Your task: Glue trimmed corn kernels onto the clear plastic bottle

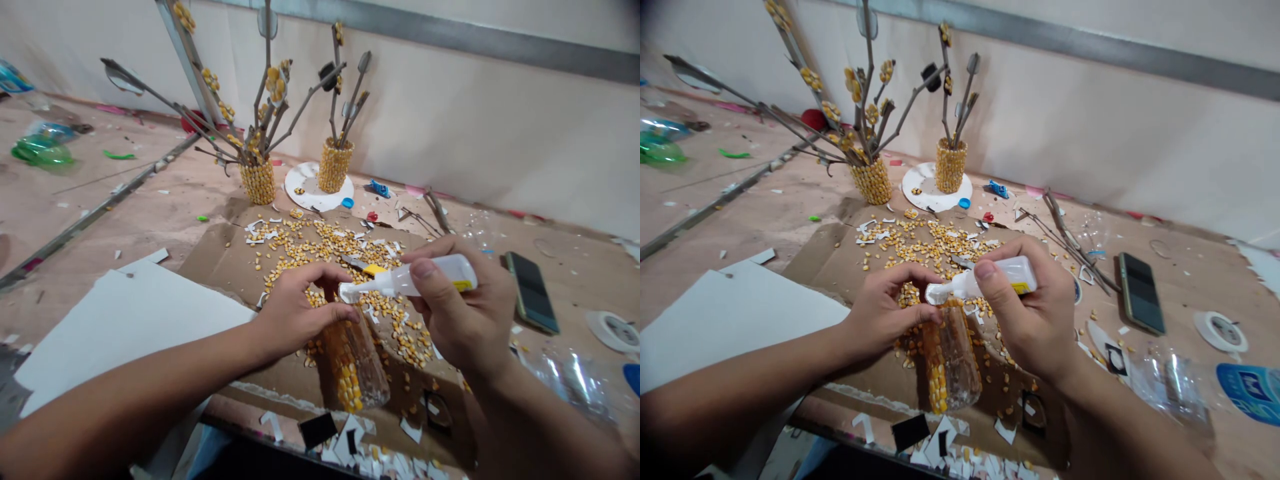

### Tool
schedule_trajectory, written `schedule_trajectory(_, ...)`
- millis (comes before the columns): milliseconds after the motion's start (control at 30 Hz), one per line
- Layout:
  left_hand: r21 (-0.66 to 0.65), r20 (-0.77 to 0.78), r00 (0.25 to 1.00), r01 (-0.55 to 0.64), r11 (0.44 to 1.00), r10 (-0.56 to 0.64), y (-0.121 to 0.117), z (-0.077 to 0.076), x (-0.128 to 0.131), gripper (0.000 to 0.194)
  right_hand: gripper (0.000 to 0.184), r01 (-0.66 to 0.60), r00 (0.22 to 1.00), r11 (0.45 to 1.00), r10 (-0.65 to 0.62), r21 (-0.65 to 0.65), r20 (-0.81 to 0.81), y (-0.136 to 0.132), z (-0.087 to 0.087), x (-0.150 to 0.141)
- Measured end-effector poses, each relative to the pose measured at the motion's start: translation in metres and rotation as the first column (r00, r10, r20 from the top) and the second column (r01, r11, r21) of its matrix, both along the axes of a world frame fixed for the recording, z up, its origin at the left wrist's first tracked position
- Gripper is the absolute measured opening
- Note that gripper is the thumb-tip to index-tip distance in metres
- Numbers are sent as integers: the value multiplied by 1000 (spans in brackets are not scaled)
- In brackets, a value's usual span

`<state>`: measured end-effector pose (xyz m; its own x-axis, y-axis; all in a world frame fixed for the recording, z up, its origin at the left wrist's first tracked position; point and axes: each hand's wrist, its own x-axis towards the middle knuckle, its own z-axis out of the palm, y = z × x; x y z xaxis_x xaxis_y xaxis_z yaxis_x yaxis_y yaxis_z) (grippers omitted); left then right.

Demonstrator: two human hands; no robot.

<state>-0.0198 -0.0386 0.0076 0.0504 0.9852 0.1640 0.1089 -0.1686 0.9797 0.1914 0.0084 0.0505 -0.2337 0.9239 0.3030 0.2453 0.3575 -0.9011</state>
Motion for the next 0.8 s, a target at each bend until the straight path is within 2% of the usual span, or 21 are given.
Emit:
schedule_trajectory(400,4,-18,1000,-20,1000,20,0,-4,-1,28,21,-42,999,999,42,-1,21,5,-2,-1)
schedule_trajectory(600,2,61,998,-30,1000,30,0,-1,1,28,16,28,998,997,-24,74,-56,4,-4,3)
schedule_trajectory(733,8,74,997,-38,999,38,0,-1,0,29,19,55,984,998,-57,-16,-168,14,6,16)
schedule_trajectory(800,9,60,996,-68,998,67,1,-2,-2,31,23,0,979,997,-17,-83,-202,26,15,29)
